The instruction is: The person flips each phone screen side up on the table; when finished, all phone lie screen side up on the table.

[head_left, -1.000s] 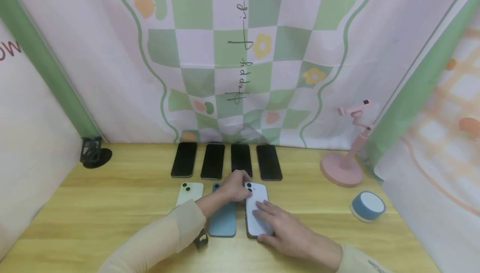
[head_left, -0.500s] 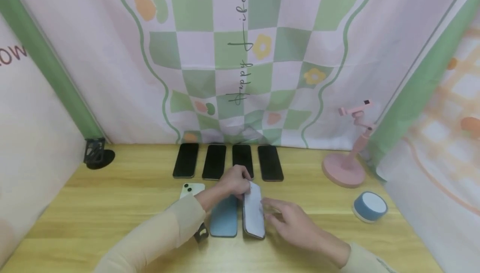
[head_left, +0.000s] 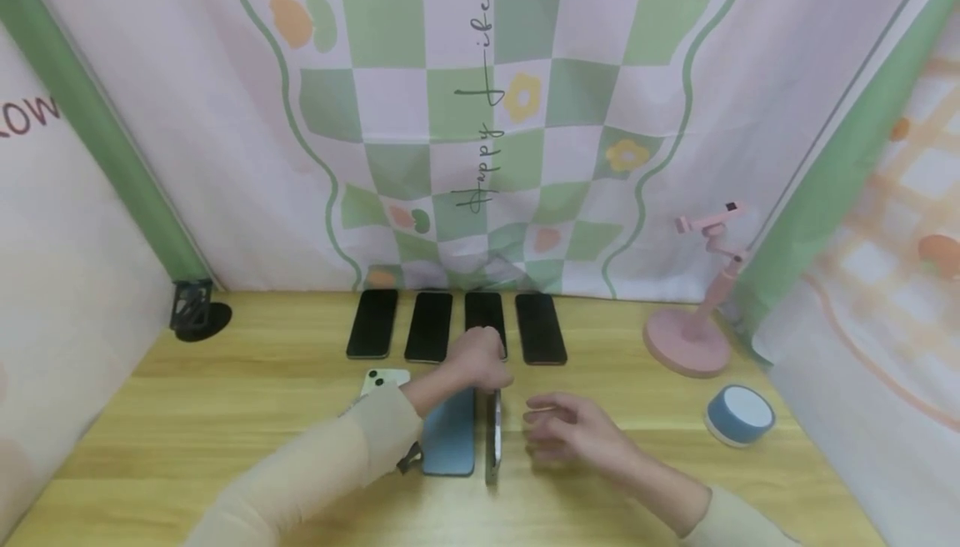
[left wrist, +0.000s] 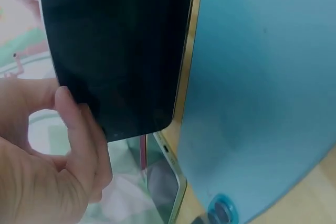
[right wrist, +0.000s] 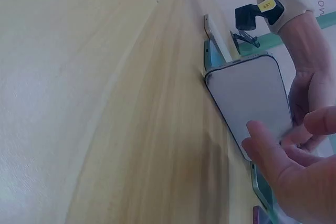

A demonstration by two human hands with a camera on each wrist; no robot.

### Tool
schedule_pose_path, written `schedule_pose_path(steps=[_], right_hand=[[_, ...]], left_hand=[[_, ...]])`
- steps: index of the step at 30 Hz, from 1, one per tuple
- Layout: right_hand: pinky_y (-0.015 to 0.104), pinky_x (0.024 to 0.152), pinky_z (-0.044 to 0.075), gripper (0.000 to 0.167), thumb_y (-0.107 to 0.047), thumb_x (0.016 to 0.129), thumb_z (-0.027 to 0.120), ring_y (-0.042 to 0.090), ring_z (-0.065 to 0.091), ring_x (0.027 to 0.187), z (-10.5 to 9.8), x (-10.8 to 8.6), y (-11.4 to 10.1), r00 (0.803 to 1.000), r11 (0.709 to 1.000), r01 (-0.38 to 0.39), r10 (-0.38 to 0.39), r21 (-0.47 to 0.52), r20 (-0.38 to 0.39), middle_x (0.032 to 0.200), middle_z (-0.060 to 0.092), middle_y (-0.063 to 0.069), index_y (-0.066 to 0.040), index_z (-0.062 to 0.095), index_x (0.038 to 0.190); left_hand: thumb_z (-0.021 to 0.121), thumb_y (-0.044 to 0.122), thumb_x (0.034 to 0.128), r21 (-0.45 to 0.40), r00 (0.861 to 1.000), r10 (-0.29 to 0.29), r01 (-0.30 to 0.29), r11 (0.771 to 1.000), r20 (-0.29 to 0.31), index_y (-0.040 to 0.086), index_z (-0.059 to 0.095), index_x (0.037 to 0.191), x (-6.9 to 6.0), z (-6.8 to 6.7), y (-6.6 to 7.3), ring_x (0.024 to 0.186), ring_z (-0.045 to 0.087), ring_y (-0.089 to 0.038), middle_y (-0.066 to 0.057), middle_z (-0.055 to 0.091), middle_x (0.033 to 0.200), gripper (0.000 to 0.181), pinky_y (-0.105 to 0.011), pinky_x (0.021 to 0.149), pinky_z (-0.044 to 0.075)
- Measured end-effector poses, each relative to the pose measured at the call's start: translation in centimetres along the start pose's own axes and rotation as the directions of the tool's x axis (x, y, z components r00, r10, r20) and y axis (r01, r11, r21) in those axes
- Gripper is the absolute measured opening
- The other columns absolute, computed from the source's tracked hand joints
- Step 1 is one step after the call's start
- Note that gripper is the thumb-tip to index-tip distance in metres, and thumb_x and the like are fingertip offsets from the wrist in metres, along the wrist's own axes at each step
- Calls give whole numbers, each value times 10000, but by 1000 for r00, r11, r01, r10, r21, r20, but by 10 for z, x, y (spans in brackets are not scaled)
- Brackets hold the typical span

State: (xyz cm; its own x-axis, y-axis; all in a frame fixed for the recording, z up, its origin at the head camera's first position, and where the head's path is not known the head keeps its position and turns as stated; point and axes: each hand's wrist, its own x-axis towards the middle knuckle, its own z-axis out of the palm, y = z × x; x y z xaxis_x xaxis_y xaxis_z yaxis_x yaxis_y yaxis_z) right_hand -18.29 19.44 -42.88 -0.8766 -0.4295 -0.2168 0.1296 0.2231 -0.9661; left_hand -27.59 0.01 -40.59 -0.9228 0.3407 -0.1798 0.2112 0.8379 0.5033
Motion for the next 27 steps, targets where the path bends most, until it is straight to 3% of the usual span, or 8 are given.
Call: schedule_pose_path(steps=[2,4,6,8,14,22,27], right_hand=[[478,952,630,567,-90,1016,554,453,690,1182,0,-1,1,1000,1000,-14,13,17,8,1421,518,428,194,368,1469],[466,949,633,568,-103,1022,558,436,698,1177,0,-1,2,1000,999,-30,30,31,1,1410,540,412,188,368,1472],[443,937,638,568,-115,1027,567,389,720,1150,1,-2,4,999,998,-46,47,45,-15,1384,580,387,180,375,1473],[419,912,647,565,-115,1027,578,326,741,1106,3,-3,5,998,997,-58,60,59,-34,1339,627,359,178,382,1470],[369,838,663,557,-83,1002,620,235,760,995,9,-2,10,994,995,-61,67,72,-85,1215,700,324,180,408,1446],[359,790,666,553,-61,954,683,219,770,928,13,1,15,989,995,-74,81,62,-124,1172,719,295,160,456,1407],[335,752,664,520,-15,927,683,194,757,897,14,1,15,981,995,-91,95,29,-169,1123,737,264,171,488,1371]], left_hand=[[583,30,736,-49,1000,8,-8,999,2,148,457,519,1,4,0,327,374,-28,38,496,445,278,-187,432,235],[638,71,794,-111,1000,16,-16,994,1,73,619,742,1,9,-1,398,572,-56,-57,705,702,55,-190,495,415],[693,125,831,-176,1000,22,-23,984,-9,20,664,998,1,13,-3,501,685,-111,-173,731,1019,199,-242,650,565],[734,169,834,-209,999,32,-38,977,-33,-4,660,1137,1,18,-4,604,718,-135,-203,668,1167,357,-306,803,604],[773,230,802,-147,993,44,-61,987,-111,46,699,1057,6,29,-2,917,601,-204,-75,682,956,323,-389,862,530],[807,299,824,-76,995,-11,4,997,-102,84,705,1016,6,35,8,935,597,-208,-52,654,1043,306,-403,843,542],[787,307,849,-97,996,8,-16,995,-86,65,720,1115,0,34,9,973,631,-236,-85,654,1113,365,-381,851,558]])
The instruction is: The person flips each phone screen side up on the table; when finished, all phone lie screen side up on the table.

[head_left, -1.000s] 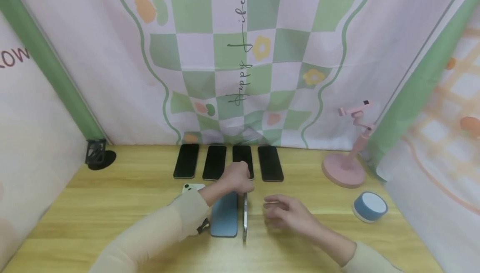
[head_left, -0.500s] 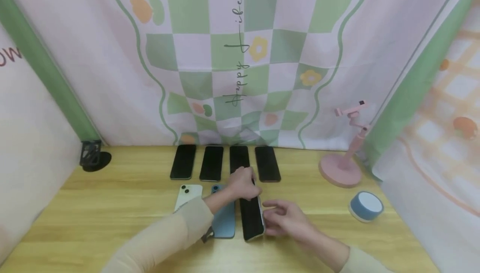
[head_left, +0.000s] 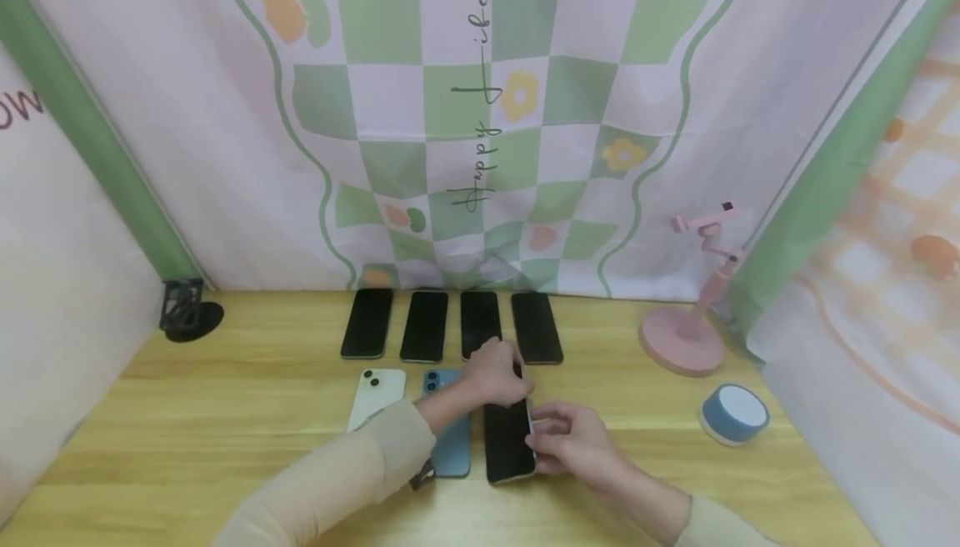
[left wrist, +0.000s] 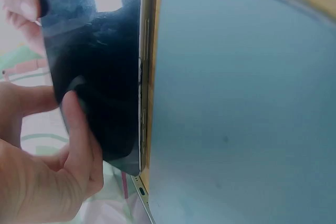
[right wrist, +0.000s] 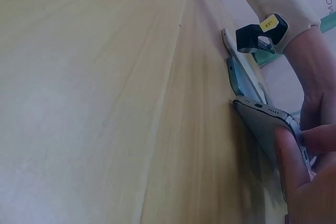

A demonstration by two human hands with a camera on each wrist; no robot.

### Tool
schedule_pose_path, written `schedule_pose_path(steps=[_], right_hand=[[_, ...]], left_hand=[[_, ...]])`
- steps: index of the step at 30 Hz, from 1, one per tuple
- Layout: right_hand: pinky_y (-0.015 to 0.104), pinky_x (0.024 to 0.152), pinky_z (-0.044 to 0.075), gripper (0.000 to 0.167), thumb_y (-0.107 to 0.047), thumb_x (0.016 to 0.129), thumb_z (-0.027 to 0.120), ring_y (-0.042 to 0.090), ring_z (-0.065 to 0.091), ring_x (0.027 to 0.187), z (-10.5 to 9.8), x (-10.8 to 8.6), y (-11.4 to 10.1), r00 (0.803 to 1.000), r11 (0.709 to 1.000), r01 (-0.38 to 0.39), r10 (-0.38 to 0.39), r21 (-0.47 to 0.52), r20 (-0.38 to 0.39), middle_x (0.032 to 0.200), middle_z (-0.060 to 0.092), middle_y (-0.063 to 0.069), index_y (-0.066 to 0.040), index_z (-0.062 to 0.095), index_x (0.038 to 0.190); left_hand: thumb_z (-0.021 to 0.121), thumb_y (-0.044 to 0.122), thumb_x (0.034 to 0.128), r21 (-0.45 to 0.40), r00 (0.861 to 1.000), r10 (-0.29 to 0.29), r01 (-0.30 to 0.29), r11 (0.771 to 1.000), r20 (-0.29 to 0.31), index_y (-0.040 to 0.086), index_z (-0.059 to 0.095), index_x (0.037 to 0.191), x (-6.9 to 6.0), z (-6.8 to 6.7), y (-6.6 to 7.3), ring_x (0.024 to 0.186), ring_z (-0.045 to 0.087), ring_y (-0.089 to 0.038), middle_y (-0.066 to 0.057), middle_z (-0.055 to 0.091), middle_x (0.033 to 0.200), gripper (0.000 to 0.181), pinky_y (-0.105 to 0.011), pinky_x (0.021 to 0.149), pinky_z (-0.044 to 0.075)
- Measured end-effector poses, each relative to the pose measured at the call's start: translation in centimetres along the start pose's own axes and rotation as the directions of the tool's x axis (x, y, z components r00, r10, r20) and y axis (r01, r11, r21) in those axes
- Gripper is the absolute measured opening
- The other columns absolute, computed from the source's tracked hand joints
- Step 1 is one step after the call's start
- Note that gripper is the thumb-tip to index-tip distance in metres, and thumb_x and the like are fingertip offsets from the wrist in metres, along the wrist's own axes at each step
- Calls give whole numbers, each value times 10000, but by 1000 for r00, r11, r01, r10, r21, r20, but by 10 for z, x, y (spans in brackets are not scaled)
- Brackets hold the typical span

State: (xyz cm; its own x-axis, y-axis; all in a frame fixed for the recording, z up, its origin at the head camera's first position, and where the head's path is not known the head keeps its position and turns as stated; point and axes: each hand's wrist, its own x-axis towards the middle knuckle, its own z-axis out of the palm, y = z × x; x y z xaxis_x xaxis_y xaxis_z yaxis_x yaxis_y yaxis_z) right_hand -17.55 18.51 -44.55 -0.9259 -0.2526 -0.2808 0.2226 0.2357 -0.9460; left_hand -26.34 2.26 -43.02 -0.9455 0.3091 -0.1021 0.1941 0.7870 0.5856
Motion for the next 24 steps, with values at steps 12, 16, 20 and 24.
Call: schedule_pose_path(steps=[12,16,20,24], right_hand=[[338,722,665,487,50,923,634,202,757,874,-7,4,9,998,998,-28,24,-51,-66,1098,729,273,214,487,1358],[360,757,668,499,46,933,629,270,769,978,-9,7,11,997,997,-38,34,-62,-70,1225,679,359,206,478,1381],[386,780,668,601,90,893,631,281,748,1028,-7,6,12,996,998,-29,24,-59,-91,1436,546,377,151,430,1456],[372,744,661,719,123,838,664,211,691,1004,-5,3,8,992,995,-18,4,-100,-129,1505,502,335,77,407,1507]], left_hand=[[782,427,895,291,991,98,-121,949,90,152,608,1443,-28,1,-8,1293,615,-296,-137,577,1469,638,-437,1032,578],[786,507,876,390,983,93,-148,909,157,216,569,1489,-33,1,-9,1479,474,-319,-118,471,1607,712,-483,1122,530],[802,577,833,437,976,92,-171,883,196,262,528,1520,-35,3,-13,1509,437,-324,-101,398,1660,804,-475,1142,516],[810,606,811,445,971,107,-193,874,212,259,509,1531,-36,4,-15,1492,448,-331,-106,390,1658,853,-470,1147,509]])
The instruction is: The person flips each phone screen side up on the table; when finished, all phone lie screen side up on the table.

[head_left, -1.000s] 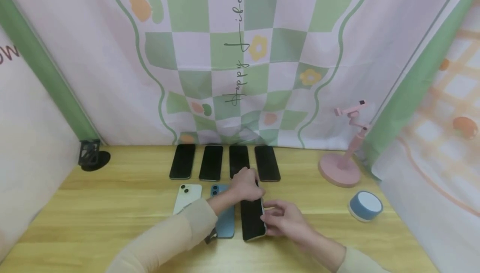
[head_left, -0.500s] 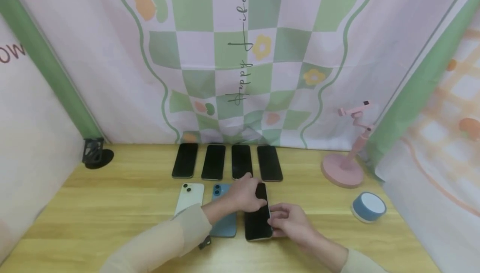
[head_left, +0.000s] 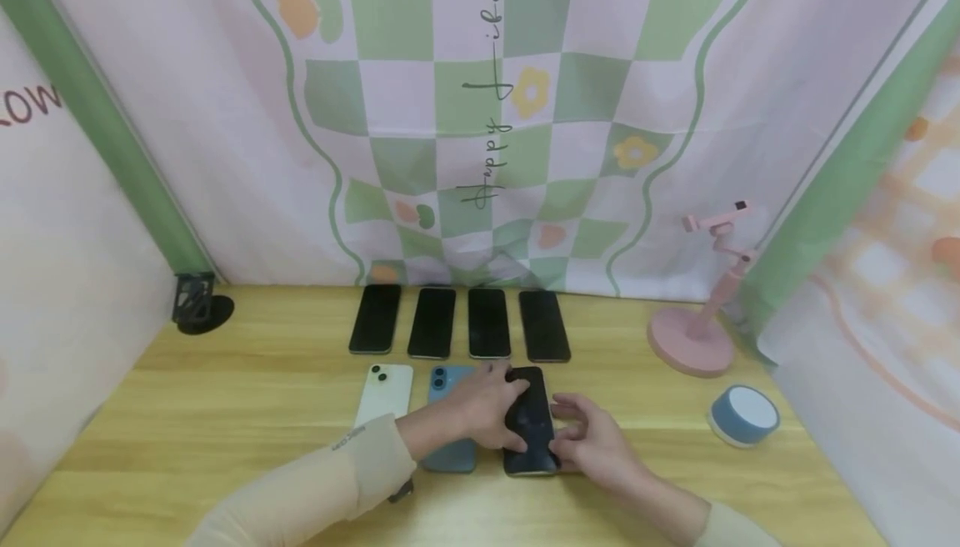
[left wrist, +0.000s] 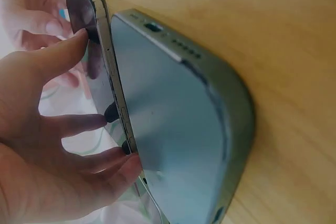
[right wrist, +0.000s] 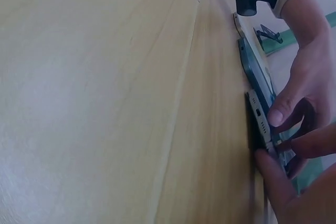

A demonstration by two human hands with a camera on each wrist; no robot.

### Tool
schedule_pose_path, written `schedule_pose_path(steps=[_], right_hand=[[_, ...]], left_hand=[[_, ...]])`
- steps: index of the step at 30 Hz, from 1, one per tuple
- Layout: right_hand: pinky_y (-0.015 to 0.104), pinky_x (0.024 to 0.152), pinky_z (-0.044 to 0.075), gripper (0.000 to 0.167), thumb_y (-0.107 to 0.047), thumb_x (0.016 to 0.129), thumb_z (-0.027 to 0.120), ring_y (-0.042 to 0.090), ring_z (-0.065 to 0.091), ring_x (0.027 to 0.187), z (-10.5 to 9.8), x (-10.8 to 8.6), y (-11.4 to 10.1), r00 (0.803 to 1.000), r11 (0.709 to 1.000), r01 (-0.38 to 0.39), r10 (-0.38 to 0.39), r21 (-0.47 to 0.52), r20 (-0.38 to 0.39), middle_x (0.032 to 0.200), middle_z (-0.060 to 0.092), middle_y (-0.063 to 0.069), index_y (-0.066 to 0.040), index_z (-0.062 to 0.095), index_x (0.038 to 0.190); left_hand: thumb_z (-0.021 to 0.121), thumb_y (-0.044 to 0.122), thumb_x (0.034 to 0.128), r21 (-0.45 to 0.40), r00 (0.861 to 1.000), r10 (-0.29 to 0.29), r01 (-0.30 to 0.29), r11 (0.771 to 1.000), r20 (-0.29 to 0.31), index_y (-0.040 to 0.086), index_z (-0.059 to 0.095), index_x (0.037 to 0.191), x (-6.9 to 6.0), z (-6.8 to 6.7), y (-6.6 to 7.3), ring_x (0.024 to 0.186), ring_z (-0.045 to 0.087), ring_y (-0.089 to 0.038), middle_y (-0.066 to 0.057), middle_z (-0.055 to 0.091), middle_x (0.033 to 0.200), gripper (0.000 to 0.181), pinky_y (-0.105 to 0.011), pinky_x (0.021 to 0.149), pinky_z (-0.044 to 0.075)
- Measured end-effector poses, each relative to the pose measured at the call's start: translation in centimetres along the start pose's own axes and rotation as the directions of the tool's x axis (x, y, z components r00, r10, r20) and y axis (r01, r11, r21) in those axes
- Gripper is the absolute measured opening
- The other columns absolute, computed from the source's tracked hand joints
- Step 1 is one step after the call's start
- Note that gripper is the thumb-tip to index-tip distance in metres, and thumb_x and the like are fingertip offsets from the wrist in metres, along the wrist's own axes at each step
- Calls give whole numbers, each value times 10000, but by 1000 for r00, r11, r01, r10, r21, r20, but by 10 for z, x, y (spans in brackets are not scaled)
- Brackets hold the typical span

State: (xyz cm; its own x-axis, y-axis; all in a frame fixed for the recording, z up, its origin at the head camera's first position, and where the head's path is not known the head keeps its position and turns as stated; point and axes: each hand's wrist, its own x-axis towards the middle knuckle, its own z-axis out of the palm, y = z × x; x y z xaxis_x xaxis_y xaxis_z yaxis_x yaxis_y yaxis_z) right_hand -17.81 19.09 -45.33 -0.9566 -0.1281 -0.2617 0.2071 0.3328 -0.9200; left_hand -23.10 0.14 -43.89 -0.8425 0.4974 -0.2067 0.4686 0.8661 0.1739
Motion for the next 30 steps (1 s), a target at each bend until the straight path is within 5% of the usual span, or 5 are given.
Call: schedule_pose_path(steps=[11,23,26,30], right_hand=[[298,797,623,764,47,814,718,258,690,1112,-3,-6,-7,996,990,62,-53,-127,68,1530,477,359,66,404,1510],[215,696,518,654,56,841,706,159,659,924,0,-4,-10,999,973,41,-45,-229,-9,1470,553,343,49,478,1454],[250,717,539,634,27,847,718,175,662,936,1,-4,-12,998,963,51,-56,-266,-12,1449,578,333,45,493,1439],[465,910,601,603,-57,859,747,330,686,1120,2,-2,-19,994,922,88,-104,-378,-21,1446,591,292,28,528,1414]], left_hand=[[826,613,792,13,1000,4,-4,1000,-8,253,522,1520,-1,-2,2,1470,464,-313,-100,421,1633,867,-449,1175,482],[796,635,811,59,1000,10,-10,998,8,263,507,1531,1,0,5,1471,455,-301,-97,396,1649,861,-422,1201,458],[797,635,810,66,1000,10,-10,998,7,265,509,1529,1,0,5,1469,455,-294,-94,397,1649,858,-413,1200,457],[761,590,869,52,1000,14,-15,999,13,246,497,1539,1,-1,3,1500,435,-301,-90,383,1668,798,-428,1222,439]])
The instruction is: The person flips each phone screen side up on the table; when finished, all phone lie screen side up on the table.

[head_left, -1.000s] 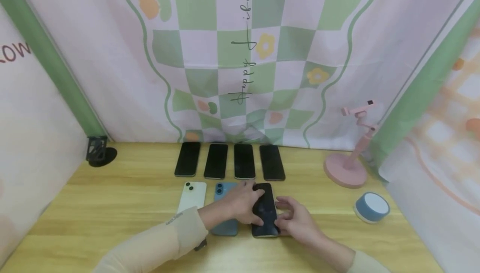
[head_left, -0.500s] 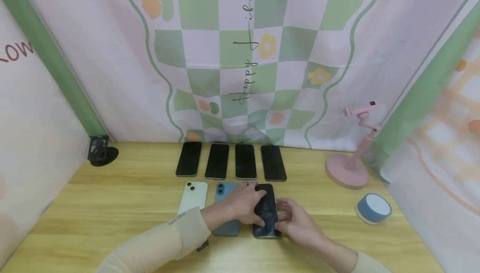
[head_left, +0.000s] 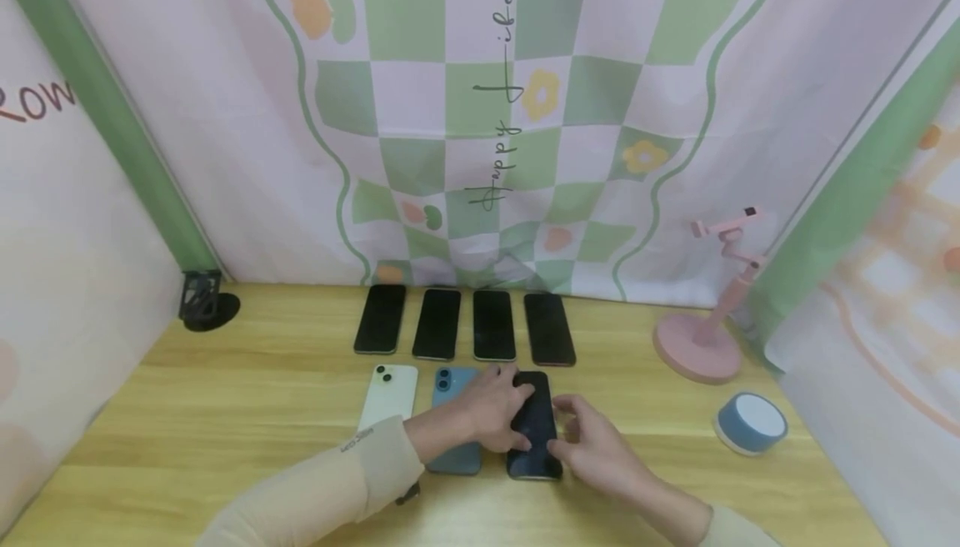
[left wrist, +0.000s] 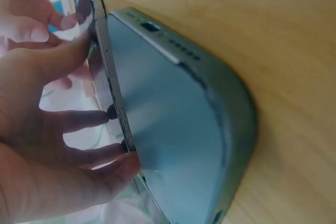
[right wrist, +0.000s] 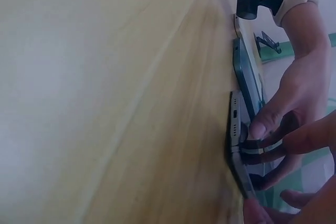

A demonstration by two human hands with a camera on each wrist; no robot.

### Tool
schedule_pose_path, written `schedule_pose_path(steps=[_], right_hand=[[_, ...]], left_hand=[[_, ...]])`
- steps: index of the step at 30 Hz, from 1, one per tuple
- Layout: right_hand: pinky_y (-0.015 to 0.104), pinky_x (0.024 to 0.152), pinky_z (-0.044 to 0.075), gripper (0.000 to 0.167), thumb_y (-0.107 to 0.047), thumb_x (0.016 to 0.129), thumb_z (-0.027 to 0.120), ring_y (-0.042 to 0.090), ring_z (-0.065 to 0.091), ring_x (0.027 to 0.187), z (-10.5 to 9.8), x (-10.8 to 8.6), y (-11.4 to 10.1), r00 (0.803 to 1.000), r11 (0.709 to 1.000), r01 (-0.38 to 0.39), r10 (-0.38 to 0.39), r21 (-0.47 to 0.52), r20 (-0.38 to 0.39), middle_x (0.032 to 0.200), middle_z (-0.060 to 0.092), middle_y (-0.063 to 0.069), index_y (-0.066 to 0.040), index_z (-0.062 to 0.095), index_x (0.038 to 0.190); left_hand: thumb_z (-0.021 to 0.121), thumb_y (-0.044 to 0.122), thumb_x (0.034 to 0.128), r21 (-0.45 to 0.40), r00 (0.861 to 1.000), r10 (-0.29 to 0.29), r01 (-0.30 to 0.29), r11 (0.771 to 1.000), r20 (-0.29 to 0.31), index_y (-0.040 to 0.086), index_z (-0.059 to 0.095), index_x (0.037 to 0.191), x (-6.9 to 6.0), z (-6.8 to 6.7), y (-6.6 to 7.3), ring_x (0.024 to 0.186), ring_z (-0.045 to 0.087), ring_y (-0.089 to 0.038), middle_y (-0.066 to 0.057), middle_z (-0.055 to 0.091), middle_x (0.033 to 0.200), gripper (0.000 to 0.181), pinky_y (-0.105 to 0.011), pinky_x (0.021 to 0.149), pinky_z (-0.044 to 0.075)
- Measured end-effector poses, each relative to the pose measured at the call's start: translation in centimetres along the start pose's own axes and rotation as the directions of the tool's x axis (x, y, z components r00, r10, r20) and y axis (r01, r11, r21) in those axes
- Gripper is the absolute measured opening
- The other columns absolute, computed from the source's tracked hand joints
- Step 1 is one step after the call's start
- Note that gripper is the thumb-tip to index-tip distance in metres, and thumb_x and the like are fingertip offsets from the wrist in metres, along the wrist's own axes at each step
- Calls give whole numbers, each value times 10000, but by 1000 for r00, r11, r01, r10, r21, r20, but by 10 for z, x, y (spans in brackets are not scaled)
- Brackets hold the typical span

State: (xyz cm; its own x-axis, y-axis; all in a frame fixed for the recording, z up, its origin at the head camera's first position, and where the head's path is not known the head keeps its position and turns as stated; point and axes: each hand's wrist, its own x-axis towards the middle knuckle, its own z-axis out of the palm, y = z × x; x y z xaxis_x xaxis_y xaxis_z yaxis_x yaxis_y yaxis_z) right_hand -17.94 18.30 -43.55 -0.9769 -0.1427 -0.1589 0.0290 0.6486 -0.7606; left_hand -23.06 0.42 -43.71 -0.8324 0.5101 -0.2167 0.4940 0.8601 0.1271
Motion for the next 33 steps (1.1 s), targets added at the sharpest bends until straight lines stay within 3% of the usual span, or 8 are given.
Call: schedule_pose_path(steps=[3,8,13,18,23,28,30,33], right_hand=[[568,987,571,586,-93,863,756,410,651,1212,1,3,-7,999,996,51,-51,-73,-8,1451,579,272,20,549,1399],[458,899,588,523,-76,862,763,282,654,1106,8,8,-16,986,982,162,-159,-98,46,1319,634,215,24,582,1342],[365,860,601,441,-85,875,748,232,661,1089,16,9,-21,953,948,289,-271,-132,135,1244,671,154,14,612,1282],[399,923,594,412,-134,905,741,235,649,1132,28,11,-27,889,870,445,-400,-212,226,1271,670,120,-24,621,1284],[415,992,571,428,-185,915,747,249,627,1188,43,12,-36,829,787,549,-470,-282,304,1354,656,125,-38,631,1300],[505,1169,489,541,-257,924,744,326,539,1436,56,11,-44,781,666,621,-482,-414,397,1548,558,158,-65,608,1411],[499,1190,472,563,-276,937,722,336,503,1476,60,11,-46,769,628,636,-471,-448,432,1590,517,153,-78,587,1447],[494,1199,464,570,-288,956,683,348,469,1504,65,11,-47,770,614,633,-443,-471,459,1622,476,153,-87,563,1476]], left_hand=[[722,511,933,-36,1000,5,-5,999,-2,215,489,1545,0,-2,-4,1519,427,-314,-87,393,1670,719,-453,1233,430],[684,358,985,-80,998,40,-44,996,-52,155,510,1523,-2,-3,-17,1500,462,-306,-85,479,1615,600,-438,1232,435],[689,236,956,-71,993,69,-76,995,-95,118,542,1482,-9,-1,-37,1431,525,-302,-87,556,1529,558,-433,1201,466],[715,208,929,-85,996,21,-29,996,-86,133,522,1497,-18,-4,-58,1425,514,-337,-96,560,1520,605,-535,1223,423],[749,218,905,-81,996,-9,2,997,-85,119,556,1469,-26,-3,-74,1346,555,-326,-121,587,1479,605,-560,1190,446],[762,184,880,-82,993,10,-20,996,-118,80,585,1432,-34,1,-84,1290,581,-317,-145,613,1423,590,-512,1150,486],[761,181,880,-93,992,13,-25,995,-125,71,583,1433,-36,3,-87,1299,577,-318,-148,606,1432,591,-496,1148,491],[755,191,900,-136,992,1,-18,990,-123,58,566,1452,-39,5,-91,1338,560,-334,-159,579,1467,599,-496,1165,480]])
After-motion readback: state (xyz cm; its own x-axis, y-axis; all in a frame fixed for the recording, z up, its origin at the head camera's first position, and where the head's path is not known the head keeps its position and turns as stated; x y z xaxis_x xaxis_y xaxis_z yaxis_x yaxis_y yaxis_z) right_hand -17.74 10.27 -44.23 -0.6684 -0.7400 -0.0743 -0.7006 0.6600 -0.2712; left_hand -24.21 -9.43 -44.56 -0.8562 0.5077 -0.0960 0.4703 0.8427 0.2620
